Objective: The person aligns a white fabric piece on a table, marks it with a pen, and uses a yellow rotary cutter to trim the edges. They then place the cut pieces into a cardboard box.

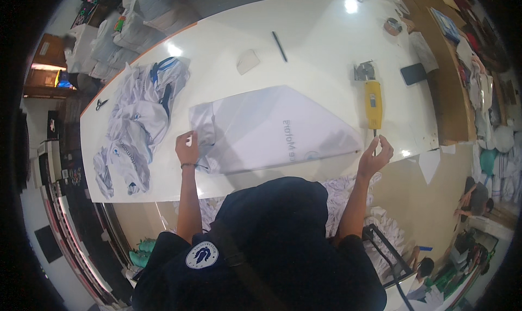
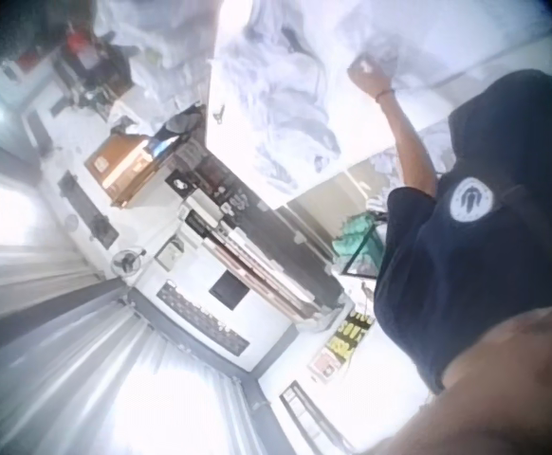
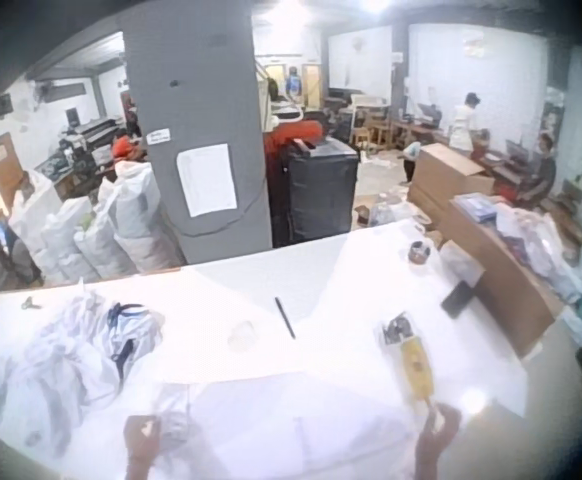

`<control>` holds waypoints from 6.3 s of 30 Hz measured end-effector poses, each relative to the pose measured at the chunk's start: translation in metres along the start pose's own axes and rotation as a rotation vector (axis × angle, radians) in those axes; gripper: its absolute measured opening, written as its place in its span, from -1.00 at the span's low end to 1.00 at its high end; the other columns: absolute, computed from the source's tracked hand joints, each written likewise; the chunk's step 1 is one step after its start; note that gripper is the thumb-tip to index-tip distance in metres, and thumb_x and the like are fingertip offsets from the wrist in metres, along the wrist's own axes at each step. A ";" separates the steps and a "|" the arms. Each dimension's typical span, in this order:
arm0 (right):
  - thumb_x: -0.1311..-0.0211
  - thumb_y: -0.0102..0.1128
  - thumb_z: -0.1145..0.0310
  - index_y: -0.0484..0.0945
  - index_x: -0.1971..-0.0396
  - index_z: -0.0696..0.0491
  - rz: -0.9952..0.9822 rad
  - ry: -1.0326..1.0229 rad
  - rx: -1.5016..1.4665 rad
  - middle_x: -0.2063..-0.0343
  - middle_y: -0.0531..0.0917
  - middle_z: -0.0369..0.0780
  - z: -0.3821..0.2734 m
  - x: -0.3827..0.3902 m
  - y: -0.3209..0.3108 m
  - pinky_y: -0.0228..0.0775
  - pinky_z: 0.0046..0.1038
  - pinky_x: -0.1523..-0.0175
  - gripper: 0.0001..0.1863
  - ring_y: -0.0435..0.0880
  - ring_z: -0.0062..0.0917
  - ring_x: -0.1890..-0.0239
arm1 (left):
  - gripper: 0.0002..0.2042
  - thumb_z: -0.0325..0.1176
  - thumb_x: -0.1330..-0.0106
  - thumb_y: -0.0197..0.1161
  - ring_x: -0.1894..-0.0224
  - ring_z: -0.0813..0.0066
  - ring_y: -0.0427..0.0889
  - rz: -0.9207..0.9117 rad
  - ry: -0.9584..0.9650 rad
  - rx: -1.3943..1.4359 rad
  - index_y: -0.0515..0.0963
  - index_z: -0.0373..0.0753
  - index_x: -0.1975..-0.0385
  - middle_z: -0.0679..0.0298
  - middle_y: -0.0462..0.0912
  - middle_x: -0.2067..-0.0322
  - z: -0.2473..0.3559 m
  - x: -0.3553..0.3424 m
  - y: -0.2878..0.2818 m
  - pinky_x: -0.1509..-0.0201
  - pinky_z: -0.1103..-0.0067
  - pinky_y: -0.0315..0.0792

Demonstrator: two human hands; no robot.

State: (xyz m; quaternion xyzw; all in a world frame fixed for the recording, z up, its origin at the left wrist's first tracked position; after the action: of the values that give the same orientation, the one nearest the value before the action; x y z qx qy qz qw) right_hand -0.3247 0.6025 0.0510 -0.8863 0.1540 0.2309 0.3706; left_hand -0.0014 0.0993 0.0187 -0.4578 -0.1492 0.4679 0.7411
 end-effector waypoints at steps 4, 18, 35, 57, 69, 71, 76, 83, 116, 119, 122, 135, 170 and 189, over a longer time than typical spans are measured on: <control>-0.36 0.26 0.35 0.61 0.12 0.16 0.037 0.100 -0.037 0.23 0.64 -0.15 0.009 0.000 0.001 0.42 -0.28 -0.03 -0.78 0.57 -0.34 0.12 | -0.56 -0.04 -0.24 0.40 0.12 0.05 0.62 0.123 -0.179 -0.333 0.65 -0.30 0.09 0.05 0.69 0.22 -0.009 -0.003 0.020 -0.03 0.22 0.51; -0.25 0.31 0.44 0.62 0.21 0.11 -0.129 -0.028 -0.083 0.32 0.65 -0.19 -0.012 0.025 0.028 0.40 -0.28 0.06 -0.85 0.58 -0.35 0.23 | -0.55 -0.01 -0.31 0.26 -0.02 -0.11 0.61 -0.182 -0.428 -0.457 0.64 -0.34 0.11 -0.06 0.69 0.10 -0.079 -0.005 -0.007 -0.10 0.14 0.49; -0.16 0.43 0.21 0.65 0.17 -0.02 -0.604 -0.163 -0.367 0.36 0.63 -0.24 -0.153 0.004 0.227 0.36 -0.16 0.06 -0.72 0.61 -0.35 0.18 | -0.56 -0.20 -0.18 0.45 -0.09 -0.02 0.47 0.048 0.047 -0.134 0.53 -0.22 -0.01 0.01 0.54 0.02 0.016 0.016 0.004 -0.20 0.19 0.34; -0.22 0.41 0.37 0.55 0.26 0.13 -0.583 0.288 -0.937 0.52 0.65 -0.22 -0.223 0.023 0.283 0.48 -0.46 0.37 -0.77 0.65 -0.55 0.48 | -0.60 -0.32 -0.21 0.43 -0.12 0.03 0.45 -0.263 0.321 0.111 0.56 -0.21 -0.05 0.05 0.50 -0.04 0.110 0.038 0.047 -0.19 0.23 0.34; -0.24 0.41 0.46 0.56 0.17 0.23 -0.552 0.752 -0.870 0.48 0.66 -0.18 -0.074 0.059 0.082 0.54 -0.52 0.39 -0.75 0.67 -0.54 0.48 | -0.70 -0.30 -0.36 0.32 0.35 0.54 0.76 -0.777 -0.018 0.684 0.68 -0.30 -0.01 0.16 0.80 0.35 0.231 0.080 0.140 0.19 0.62 0.61; -0.23 0.42 0.46 0.55 0.19 0.23 -0.550 0.775 -0.879 0.48 0.67 -0.18 -0.073 0.063 0.075 0.54 -0.53 0.39 -0.75 0.66 -0.55 0.48 | -0.71 -0.30 -0.35 0.32 0.38 0.57 0.77 -0.805 -0.072 0.743 0.70 -0.32 0.03 0.19 0.80 0.39 0.234 0.093 0.152 0.19 0.65 0.61; -0.21 0.44 0.45 0.57 0.24 0.22 -0.539 0.737 -0.860 0.45 0.68 -0.19 -0.064 0.069 0.074 0.53 -0.56 0.39 -0.76 0.65 -0.57 0.50 | -0.76 -0.35 -0.28 0.35 0.43 0.60 0.75 -0.822 -0.181 0.637 0.73 -0.35 0.14 0.23 0.79 0.45 0.250 0.098 0.142 0.27 0.69 0.58; 0.02 0.56 0.15 0.68 0.32 0.05 -0.450 0.170 -0.228 0.27 0.61 -0.19 -0.068 0.066 0.074 0.37 -0.19 0.03 -0.65 0.57 -0.34 0.12 | -0.75 -0.45 -0.27 0.35 0.39 0.48 0.78 -0.790 -0.408 0.833 0.66 -0.45 0.12 0.10 0.78 0.38 0.247 0.100 0.151 0.27 0.64 0.65; 0.03 0.52 0.14 0.65 0.30 -0.01 -0.389 0.024 -0.047 0.21 0.55 -0.22 -0.053 0.074 0.078 0.26 -0.12 -0.01 -0.66 0.47 -0.24 0.03 | -0.72 -0.46 -0.22 0.37 0.32 0.53 0.77 -0.846 -0.148 0.740 0.67 -0.44 0.10 0.19 0.78 0.33 0.235 0.110 0.175 0.23 0.64 0.65; 0.03 0.52 0.14 0.65 0.30 -0.01 -0.392 0.025 -0.042 0.20 0.55 -0.21 -0.051 0.074 0.078 0.26 -0.12 -0.02 -0.66 0.47 -0.24 0.03 | -0.72 -0.46 -0.22 0.36 0.32 0.52 0.77 -0.850 -0.164 0.746 0.67 -0.42 0.10 0.19 0.78 0.34 0.236 0.110 0.174 0.24 0.64 0.65; 0.03 0.51 0.14 0.65 0.30 -0.01 -0.397 0.022 -0.042 0.19 0.55 -0.20 -0.052 0.074 0.078 0.26 -0.12 -0.01 -0.65 0.47 -0.24 0.03 | -0.72 -0.45 -0.22 0.36 0.34 0.53 0.77 -0.862 -0.157 0.746 0.68 -0.40 0.08 0.21 0.78 0.35 0.235 0.109 0.175 0.24 0.64 0.65; 0.03 0.51 0.11 0.65 0.28 -0.03 -0.394 0.006 -0.023 0.20 0.54 -0.22 -0.051 0.074 0.079 0.27 -0.13 0.02 -0.64 0.48 -0.23 0.03 | -0.70 -0.42 -0.23 0.34 0.35 0.55 0.78 -0.892 -0.112 0.687 0.67 -0.40 0.06 0.24 0.78 0.38 0.236 0.107 0.173 0.23 0.66 0.63; -0.20 0.33 0.45 0.68 0.19 0.13 -0.480 -0.028 -0.489 0.34 0.69 -0.13 -0.125 -0.010 0.153 0.51 -0.36 0.14 -0.82 0.67 -0.34 0.30 | -0.69 -0.38 -0.19 0.20 -0.06 0.15 0.49 -0.665 0.965 0.001 0.57 -0.40 0.11 0.03 0.54 0.07 0.279 0.123 0.175 -0.08 0.38 0.54; -0.01 0.30 0.52 0.61 0.22 0.24 -1.051 -0.399 0.344 0.30 0.68 0.00 -0.197 -0.079 0.291 0.65 -0.29 0.08 -0.72 0.75 -0.18 0.22 | -0.50 -0.24 -0.32 0.13 -0.25 -0.13 0.39 -0.694 1.031 -0.410 0.48 -0.58 -0.10 -0.26 0.44 -0.15 0.301 0.152 0.187 -0.26 0.34 0.43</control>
State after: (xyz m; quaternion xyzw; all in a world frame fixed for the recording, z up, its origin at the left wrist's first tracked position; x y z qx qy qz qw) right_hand -0.4628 0.2696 0.0440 -0.7103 -0.3437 0.1504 0.5956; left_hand -0.2227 0.4141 -0.0045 -0.6806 0.0000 -0.1158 0.7234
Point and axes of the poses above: each hand's wrist, its own x-axis away from the middle knuckle, its own y-axis out of the palm, z = x × y, the point moved 2 cm from there along -x, towards the middle knuckle
